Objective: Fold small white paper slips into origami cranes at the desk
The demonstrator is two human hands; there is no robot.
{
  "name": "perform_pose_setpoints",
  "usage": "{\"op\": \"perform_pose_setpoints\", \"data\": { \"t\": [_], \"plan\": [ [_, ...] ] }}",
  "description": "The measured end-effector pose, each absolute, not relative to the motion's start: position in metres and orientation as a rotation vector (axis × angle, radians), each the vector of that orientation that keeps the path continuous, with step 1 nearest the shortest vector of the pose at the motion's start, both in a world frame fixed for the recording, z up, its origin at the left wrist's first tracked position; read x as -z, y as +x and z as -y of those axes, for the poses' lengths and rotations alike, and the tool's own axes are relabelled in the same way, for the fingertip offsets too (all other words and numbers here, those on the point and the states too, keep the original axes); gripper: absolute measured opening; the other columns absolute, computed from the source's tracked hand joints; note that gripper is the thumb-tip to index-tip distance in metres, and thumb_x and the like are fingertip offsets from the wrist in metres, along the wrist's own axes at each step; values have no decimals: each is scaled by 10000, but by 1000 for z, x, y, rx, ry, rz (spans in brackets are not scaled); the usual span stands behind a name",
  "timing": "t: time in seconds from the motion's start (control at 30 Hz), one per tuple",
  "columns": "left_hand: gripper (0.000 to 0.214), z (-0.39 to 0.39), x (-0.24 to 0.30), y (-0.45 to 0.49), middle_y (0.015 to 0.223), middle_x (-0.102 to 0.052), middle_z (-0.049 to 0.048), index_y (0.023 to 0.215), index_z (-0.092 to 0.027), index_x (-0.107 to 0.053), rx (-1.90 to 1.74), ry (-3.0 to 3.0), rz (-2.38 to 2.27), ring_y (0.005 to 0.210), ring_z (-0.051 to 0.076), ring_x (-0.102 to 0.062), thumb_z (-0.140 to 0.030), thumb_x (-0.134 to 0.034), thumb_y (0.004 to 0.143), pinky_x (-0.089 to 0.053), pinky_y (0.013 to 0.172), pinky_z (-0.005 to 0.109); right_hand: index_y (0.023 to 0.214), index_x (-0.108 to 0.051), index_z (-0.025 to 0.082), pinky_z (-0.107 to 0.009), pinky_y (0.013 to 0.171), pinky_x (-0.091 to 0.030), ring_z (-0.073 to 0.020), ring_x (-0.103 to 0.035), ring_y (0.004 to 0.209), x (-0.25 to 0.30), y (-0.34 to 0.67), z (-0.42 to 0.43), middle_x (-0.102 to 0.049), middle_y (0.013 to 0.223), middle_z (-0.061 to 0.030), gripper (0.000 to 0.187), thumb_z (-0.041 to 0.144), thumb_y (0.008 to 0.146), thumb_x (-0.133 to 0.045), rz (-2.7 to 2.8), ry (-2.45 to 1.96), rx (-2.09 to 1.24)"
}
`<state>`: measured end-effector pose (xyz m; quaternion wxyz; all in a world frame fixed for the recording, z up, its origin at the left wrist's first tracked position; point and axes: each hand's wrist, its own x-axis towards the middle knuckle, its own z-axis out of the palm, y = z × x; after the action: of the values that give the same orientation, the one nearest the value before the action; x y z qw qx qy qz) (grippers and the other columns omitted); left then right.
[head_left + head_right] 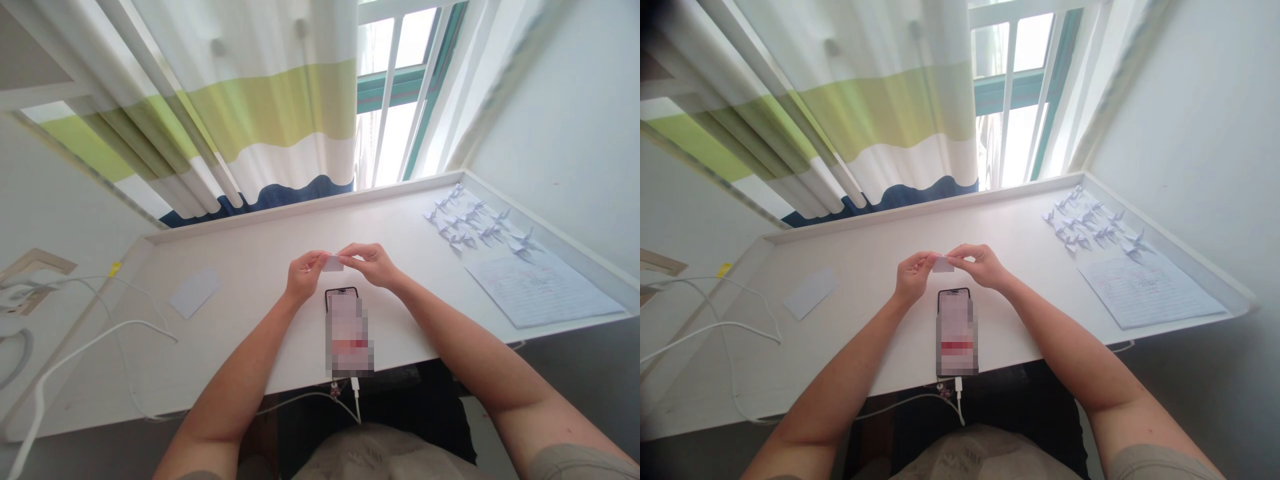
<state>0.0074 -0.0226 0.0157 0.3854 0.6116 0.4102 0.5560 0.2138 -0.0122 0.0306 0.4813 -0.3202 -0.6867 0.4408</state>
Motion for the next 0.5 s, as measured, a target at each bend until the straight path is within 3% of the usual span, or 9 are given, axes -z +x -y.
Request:
{"op": "perform_pose_setpoints", "data": {
  "t": [0.1, 0.3, 0.5],
  "plan": [
    [479, 25, -20, 7, 853, -798, 59, 867, -195, -807, -1404, 1618, -1124, 811, 203, -710, -664, -719, 903, -568, 772, 325, 888, -848, 256, -407, 903, -560, -224, -730, 907, -34, 214, 14, -818, 934, -38, 263, 512, 899, -786, 1671, -797, -1141],
    [553, 27, -24, 9, 715, -701, 22, 819, -192, -758, -1361, 1602, -1176, 667, 158, -619, -729, -662, 910, -504, 614, 282, 819, -819, 231, -372, 842, -534, -202, -693, 829, -33, 216, 12, -789, 841, -28, 299, 509, 906, -750, 1709, -856, -1166],
    [772, 24, -23, 8, 755, -759, 96, 850, -149, -738, -1175, 1521, -1069, 620, 182, -703, -861, -452, 938, -528, 554, 294, 726, -783, 209, -351, 782, -531, -195, -681, 751, -32, 217, 9, -761, 744, -33, 349, 506, 901, -727, 1668, -878, -1195]
  ]
}}
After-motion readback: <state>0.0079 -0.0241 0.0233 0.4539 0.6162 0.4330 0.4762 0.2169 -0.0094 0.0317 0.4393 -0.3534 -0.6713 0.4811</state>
